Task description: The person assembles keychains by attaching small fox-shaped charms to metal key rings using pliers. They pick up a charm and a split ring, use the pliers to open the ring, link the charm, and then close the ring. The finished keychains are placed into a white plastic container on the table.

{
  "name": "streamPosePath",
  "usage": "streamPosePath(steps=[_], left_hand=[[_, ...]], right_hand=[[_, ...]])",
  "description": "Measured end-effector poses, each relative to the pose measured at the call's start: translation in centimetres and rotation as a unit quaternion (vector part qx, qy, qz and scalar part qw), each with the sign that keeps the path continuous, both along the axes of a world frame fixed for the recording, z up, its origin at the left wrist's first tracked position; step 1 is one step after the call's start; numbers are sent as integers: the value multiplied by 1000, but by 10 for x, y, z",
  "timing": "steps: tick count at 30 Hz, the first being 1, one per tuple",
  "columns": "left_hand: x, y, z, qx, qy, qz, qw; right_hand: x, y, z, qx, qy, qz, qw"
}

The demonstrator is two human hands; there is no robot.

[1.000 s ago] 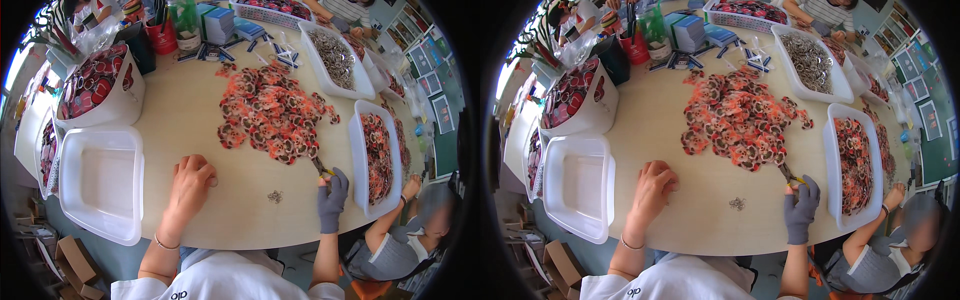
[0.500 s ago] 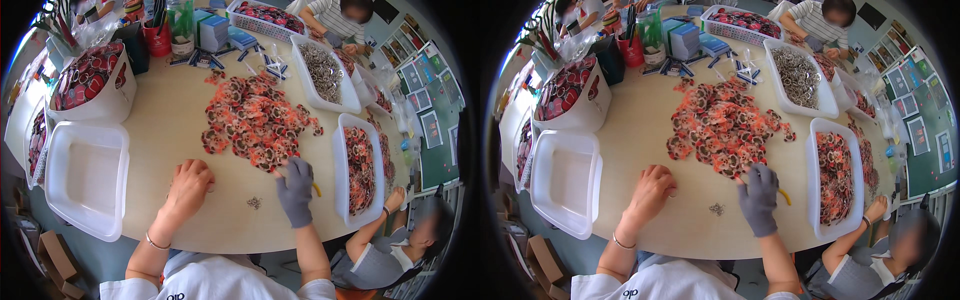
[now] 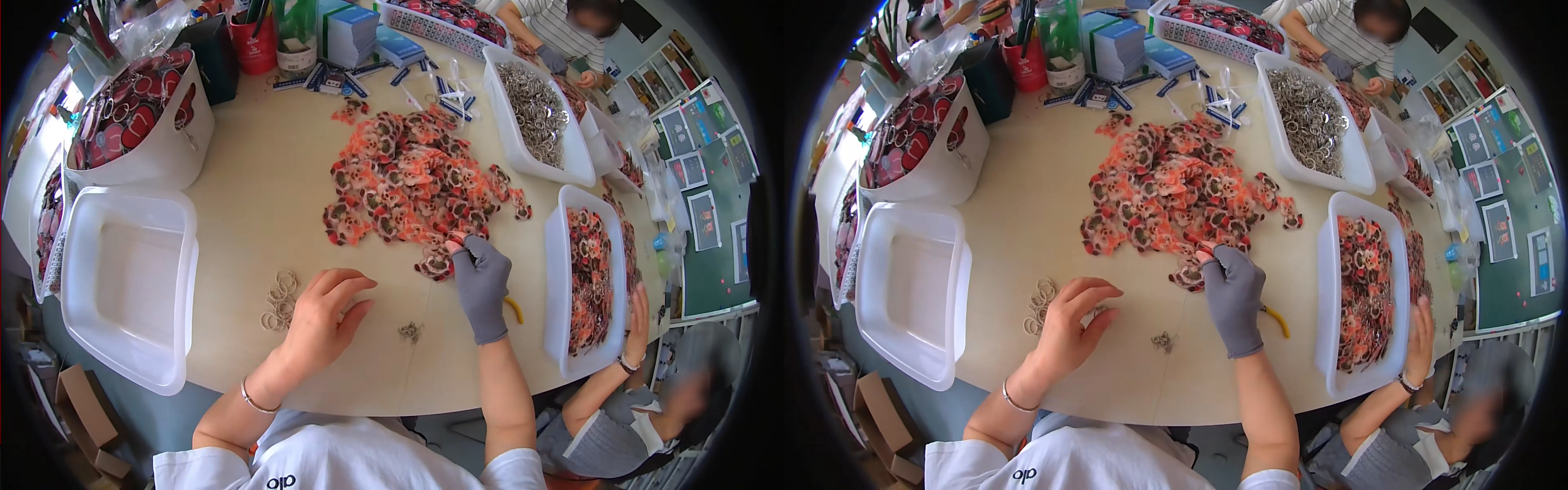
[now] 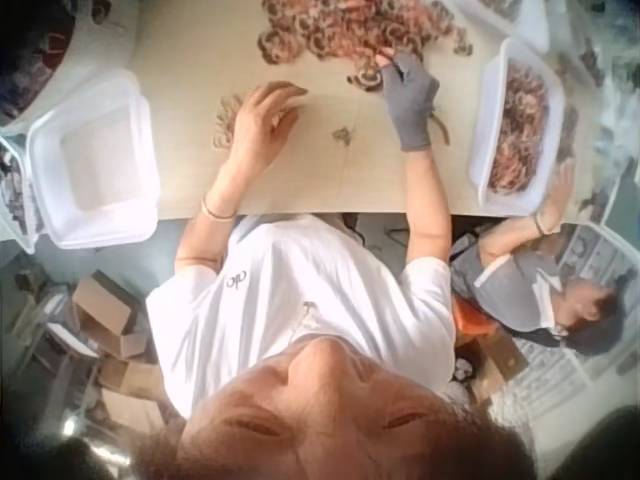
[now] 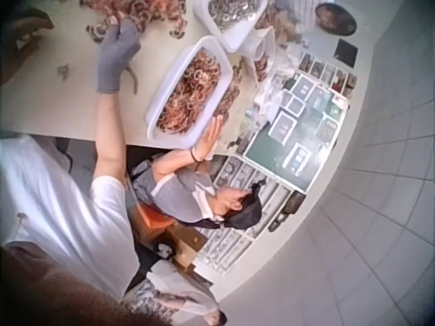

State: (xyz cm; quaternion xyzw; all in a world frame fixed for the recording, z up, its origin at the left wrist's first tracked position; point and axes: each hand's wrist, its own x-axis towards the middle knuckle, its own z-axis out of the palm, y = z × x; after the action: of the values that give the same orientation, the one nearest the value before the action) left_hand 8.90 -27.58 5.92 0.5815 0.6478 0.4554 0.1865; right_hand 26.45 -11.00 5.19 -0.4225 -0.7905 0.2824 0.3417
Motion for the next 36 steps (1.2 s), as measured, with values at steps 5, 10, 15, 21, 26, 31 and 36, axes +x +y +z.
streamPosePath(steps=[5, 10, 15, 21, 26, 31, 36], left_hand=[[2, -2, 7, -28, -179, 31, 983], [-1, -4, 6, -28, -417, 27, 908], [2, -12, 1, -21, -561, -4, 828], [-15, -24, 6, 112, -569, 113, 807], [-21, -33, 1, 93, -624, 136, 764], [-23, -32, 7, 87, -634, 165, 750], [-26, -35, 9, 63, -656, 163, 735]], right_hand=[[-10, -18, 5, -13, 120, -30, 992], [-25, -59, 34, -322, 227, 51, 918], [-45, -92, 37, -384, 197, 115, 895], [-46, -80, 16, -87, -4, 148, 985], [-61, -86, 11, -24, -133, 192, 972], [-76, -86, 18, 22, -182, 215, 959], [-44, -66, 30, 38, -139, 161, 976]])
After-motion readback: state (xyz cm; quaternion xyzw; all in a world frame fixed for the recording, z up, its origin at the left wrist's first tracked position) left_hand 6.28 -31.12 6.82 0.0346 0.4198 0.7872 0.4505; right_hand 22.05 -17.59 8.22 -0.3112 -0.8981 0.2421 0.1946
